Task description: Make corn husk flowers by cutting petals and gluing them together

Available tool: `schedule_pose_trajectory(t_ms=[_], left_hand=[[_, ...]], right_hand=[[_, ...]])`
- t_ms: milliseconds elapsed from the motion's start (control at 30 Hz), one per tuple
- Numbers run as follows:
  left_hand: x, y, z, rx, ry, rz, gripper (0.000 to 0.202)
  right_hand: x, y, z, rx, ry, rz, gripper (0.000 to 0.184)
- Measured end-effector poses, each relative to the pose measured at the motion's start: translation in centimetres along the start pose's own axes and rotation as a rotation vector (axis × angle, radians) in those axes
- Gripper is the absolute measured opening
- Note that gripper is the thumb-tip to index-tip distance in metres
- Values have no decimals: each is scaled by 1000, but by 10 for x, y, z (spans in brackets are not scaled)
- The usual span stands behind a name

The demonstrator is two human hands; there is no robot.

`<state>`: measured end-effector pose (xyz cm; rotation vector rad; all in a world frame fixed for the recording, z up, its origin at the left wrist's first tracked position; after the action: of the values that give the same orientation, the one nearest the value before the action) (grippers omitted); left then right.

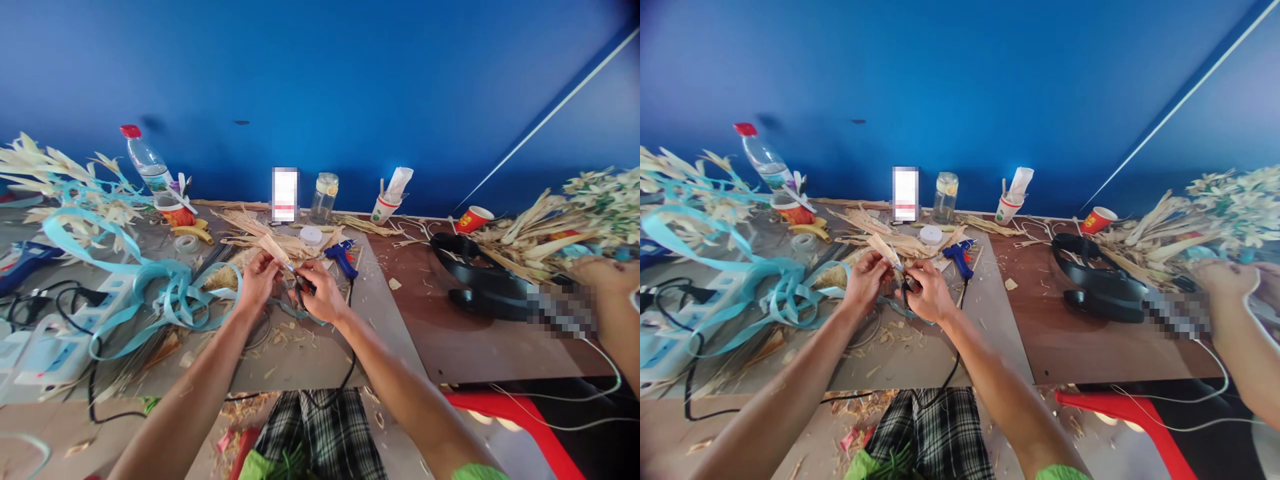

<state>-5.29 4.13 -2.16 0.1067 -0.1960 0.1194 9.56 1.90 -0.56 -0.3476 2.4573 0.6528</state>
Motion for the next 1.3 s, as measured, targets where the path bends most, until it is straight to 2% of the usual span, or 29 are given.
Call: schedule_pose_trajectory(t_ms=[433,867,1300], left_hand=[[0,-1,5,22,59,0,22],[-1,-3,10,37,83,4,24],[-7,2,3,55,109,3,32]], right_hand=[[2,1,-1,15,51,-41,18],[5,-2,-3,45,24,-47,18],[9,-3,-2,81,29,-73,19]])
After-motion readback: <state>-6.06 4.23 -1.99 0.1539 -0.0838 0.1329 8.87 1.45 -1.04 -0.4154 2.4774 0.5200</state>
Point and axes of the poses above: each hand's wrist, its own y-axis towards the middle knuckle, its own x-axis out of the palm, z = x × y, the point moved 6 cm from there along y, towards the middle knuckle, and after that the axes turned 4 degrees about -z, right-handed, at the moved point
